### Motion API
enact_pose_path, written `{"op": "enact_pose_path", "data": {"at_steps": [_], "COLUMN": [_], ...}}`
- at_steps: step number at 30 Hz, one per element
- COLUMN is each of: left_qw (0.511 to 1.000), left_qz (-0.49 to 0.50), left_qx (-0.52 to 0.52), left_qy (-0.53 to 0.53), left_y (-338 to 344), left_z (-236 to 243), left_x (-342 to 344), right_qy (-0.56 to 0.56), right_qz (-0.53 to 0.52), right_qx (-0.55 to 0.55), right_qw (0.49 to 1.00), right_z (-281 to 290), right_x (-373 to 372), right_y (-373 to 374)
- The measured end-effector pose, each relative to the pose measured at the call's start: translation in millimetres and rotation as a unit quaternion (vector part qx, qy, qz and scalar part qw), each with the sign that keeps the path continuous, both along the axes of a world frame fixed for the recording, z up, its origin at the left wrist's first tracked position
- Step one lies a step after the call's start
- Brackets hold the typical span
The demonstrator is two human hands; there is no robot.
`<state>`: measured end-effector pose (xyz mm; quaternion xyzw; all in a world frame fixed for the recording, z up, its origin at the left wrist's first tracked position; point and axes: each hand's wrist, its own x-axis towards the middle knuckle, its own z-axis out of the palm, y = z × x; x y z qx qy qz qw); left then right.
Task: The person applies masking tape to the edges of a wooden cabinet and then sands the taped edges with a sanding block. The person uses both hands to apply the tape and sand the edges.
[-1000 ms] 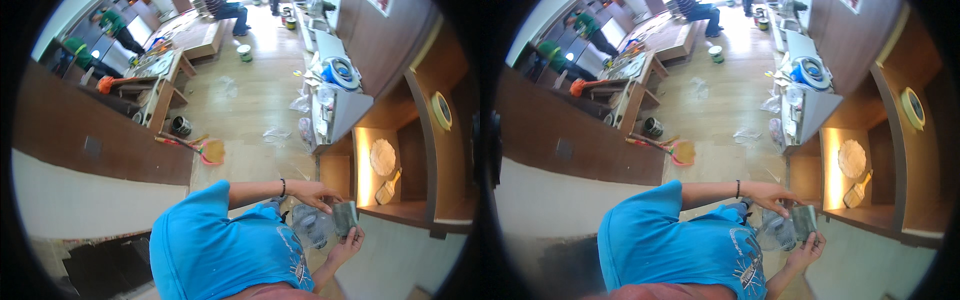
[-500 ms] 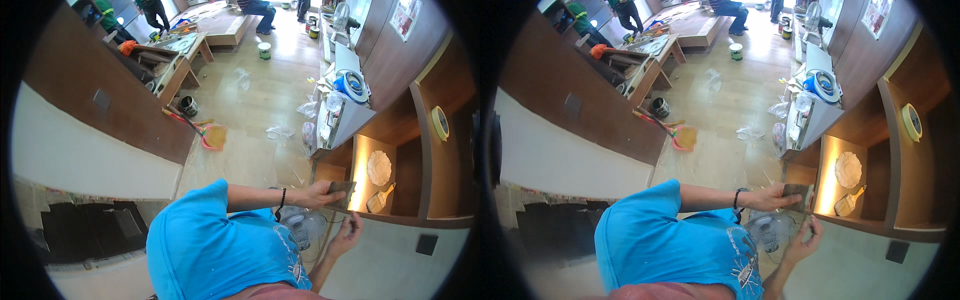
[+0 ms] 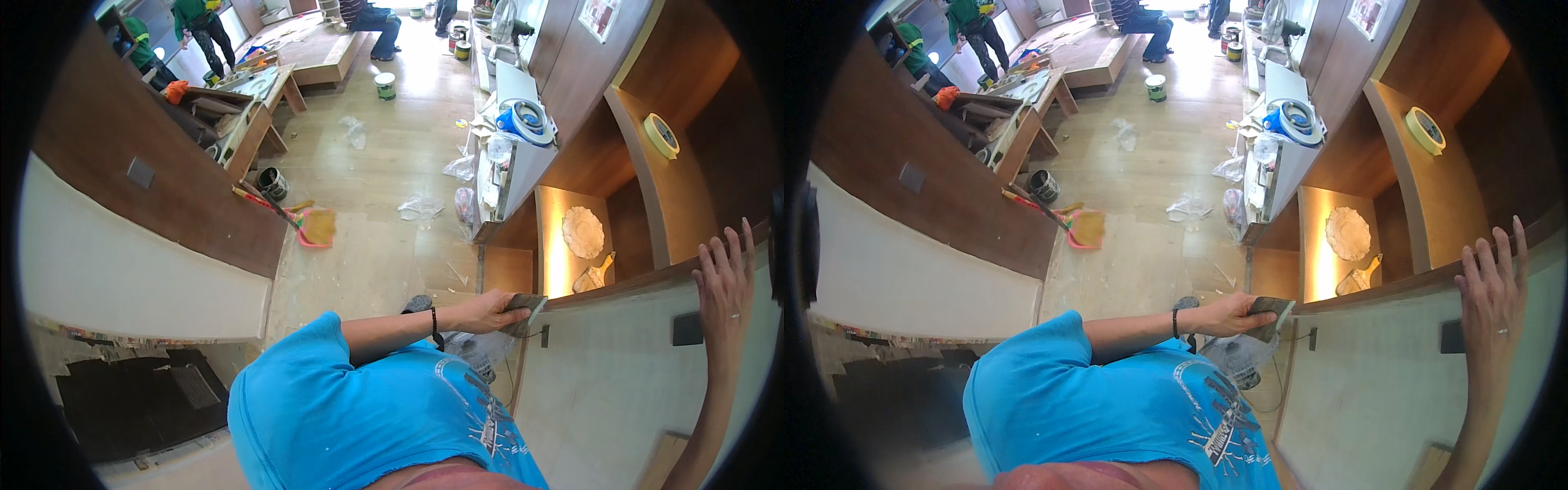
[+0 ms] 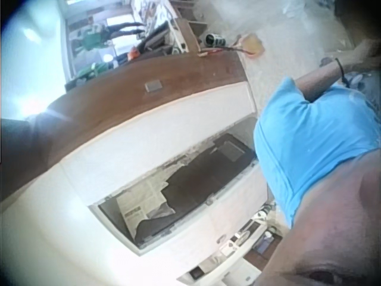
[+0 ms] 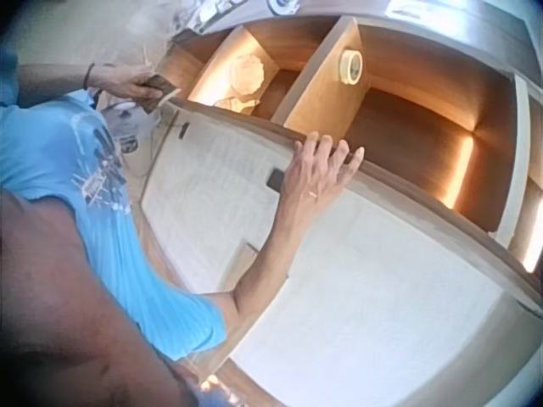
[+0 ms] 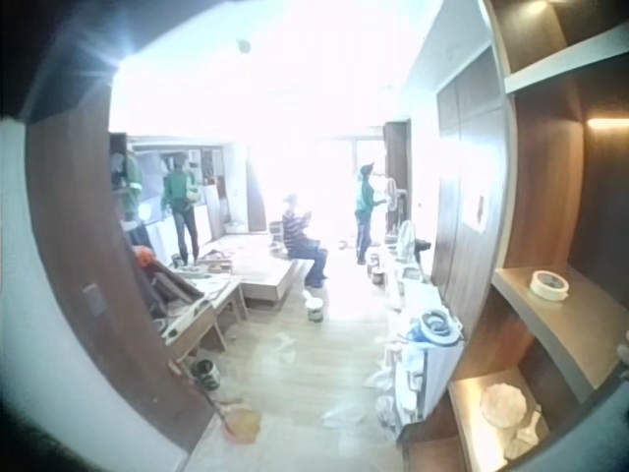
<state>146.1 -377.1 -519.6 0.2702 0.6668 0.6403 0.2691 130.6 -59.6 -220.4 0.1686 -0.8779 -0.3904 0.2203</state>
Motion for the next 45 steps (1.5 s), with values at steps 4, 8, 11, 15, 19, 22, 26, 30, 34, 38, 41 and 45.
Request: {"op": "enact_pose_path", "data": {"at_steps": [4, 8, 11, 15, 19, 22, 26, 30, 34, 38, 41, 45], "left_qw": [1.0, 0.999, 0.998, 0.997, 0.996, 0.996, 0.995, 0.998, 0.996, 0.996, 0.991, 0.997], "left_qz": [0.024, 0.042, 0.057, 0.079, 0.076, 0.066, 0.061, 0.042, 0.081, 0.049, 0.122, 0.066], "left_qx": [0.0, 0.006, -0.017, -0.016, -0.031, -0.053, -0.073, -0.042, -0.044, -0.069, -0.059, -0.032], "left_qy": [-0.015, -0.014, -0.007, 0.019, 0.017, 0.012, 0.018, 0.005, -0.016, 0.015, 0.006, -0.036], "left_y": [-9, -21, -29, -35, -39, -39, -37, -34, -51, -51, -62, -53], "left_z": [-19, -18, -9, -17, -26, -22, -21, -30, -23, -27, -33, -29], "left_x": [0, -4, -8, -8, -9, -7, -9, -27, -27, -51, -29, -41], "right_qy": [-0.096, -0.13, -0.127, -0.145, -0.128, -0.112, -0.1, -0.134, -0.102, -0.114, -0.155, -0.293], "right_qz": [-0.021, -0.015, -0.017, 0.045, 0.057, 0.103, 0.073, 0.091, 0.105, 0.053, 0.119, -0.095], "right_qx": [0.016, 0.027, 0.032, -0.024, -0.02, 0.01, 0.063, 0.181, 0.172, 0.175, 0.168, -0.064], "right_qw": [0.995, 0.991, 0.991, 0.988, 0.99, 0.988, 0.99, 0.97, 0.974, 0.976, 0.966, 0.949], "right_z": [0, -21, -29, -27, -1, 14, 41, 106, 110, 99, 77, 109], "right_x": [-5, -3, -4, -12, -15, -13, -22, -3, -13, 11, -25, -13], "right_y": [-22, -32, -27, -22, -18, -7, 6, -45, -48, -48, -51, -84]}}
